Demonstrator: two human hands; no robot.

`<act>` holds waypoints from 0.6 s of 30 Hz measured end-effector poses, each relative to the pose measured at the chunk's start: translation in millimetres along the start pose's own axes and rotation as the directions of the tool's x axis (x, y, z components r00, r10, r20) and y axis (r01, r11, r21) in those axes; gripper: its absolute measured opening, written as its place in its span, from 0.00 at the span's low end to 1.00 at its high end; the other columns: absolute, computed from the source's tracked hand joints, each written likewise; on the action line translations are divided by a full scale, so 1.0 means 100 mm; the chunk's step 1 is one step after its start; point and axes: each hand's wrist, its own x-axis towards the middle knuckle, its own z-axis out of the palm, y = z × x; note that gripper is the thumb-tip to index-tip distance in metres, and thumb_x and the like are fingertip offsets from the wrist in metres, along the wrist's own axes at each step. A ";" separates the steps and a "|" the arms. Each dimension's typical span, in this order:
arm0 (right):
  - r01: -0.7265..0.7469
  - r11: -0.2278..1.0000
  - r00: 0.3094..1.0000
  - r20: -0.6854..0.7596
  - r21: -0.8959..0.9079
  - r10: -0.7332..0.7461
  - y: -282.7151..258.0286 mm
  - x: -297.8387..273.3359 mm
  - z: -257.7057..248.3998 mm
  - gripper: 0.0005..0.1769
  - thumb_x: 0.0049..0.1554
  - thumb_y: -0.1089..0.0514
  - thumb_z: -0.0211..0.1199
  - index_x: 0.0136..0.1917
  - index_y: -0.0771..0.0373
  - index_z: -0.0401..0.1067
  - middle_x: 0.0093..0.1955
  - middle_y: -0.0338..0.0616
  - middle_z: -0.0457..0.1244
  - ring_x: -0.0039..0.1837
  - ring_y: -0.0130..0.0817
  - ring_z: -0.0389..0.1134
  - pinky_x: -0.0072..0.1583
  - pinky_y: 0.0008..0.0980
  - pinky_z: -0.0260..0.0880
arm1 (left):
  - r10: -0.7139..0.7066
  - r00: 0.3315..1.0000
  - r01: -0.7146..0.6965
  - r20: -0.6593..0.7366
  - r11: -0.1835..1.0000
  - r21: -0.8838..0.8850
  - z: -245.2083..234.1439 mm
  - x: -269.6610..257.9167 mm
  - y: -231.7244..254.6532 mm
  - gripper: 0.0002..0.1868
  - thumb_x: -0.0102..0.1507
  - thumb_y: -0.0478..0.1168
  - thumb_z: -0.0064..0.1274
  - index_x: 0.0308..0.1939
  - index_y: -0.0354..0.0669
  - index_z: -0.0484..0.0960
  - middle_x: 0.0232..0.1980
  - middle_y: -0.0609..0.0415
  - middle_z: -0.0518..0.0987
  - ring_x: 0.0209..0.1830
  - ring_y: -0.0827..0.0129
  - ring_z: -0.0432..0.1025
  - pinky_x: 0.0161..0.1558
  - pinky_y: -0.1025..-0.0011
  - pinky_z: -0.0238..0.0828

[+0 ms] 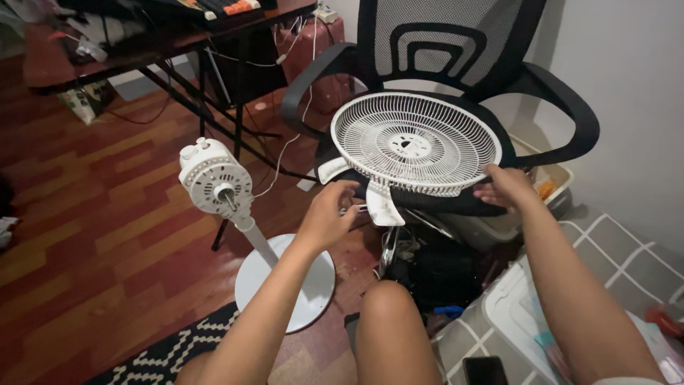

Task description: The person assembles a white electric fan by attaching the front grille, inserting the fan blade, and securing the central hub cap. The person handles the fan components by hand and completes the assembly on the floor.

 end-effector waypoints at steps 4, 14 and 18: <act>0.066 0.995 0.996 0.049 0.073 -0.070 0.04 0.02 0.00 0.23 0.61 0.57 0.53 0.60 0.81 0.68 0.51 0.62 0.71 0.47 0.43 0.76 0.48 0.31 0.77 | 0.002 1.000 -0.001 0.014 0.999 -0.044 0.12 0.03 -0.08 0.23 0.57 0.31 0.60 0.57 0.36 0.77 0.48 0.45 0.80 0.42 0.63 0.80 0.46 0.67 0.76; 0.300 0.950 0.953 -0.061 0.084 -0.296 0.14 -0.26 0.10 0.20 0.63 0.61 0.54 0.59 0.83 0.65 0.47 0.61 0.68 0.43 0.44 0.74 0.47 0.35 0.79 | -0.128 0.972 0.127 -0.195 0.992 -0.019 0.15 0.18 -0.15 0.34 0.57 0.34 0.62 0.65 0.32 0.68 0.55 0.40 0.74 0.35 0.61 0.77 0.42 0.65 0.75; 0.354 0.932 0.932 -0.108 0.077 -0.345 0.10 -0.54 0.12 0.19 0.61 0.62 0.54 0.60 0.80 0.65 0.46 0.57 0.68 0.43 0.42 0.73 0.46 0.36 0.79 | -0.302 0.903 0.295 -0.305 0.953 -0.072 0.10 0.24 -0.05 0.34 0.59 0.38 0.62 0.67 0.33 0.65 0.60 0.39 0.70 0.37 0.60 0.76 0.41 0.66 0.76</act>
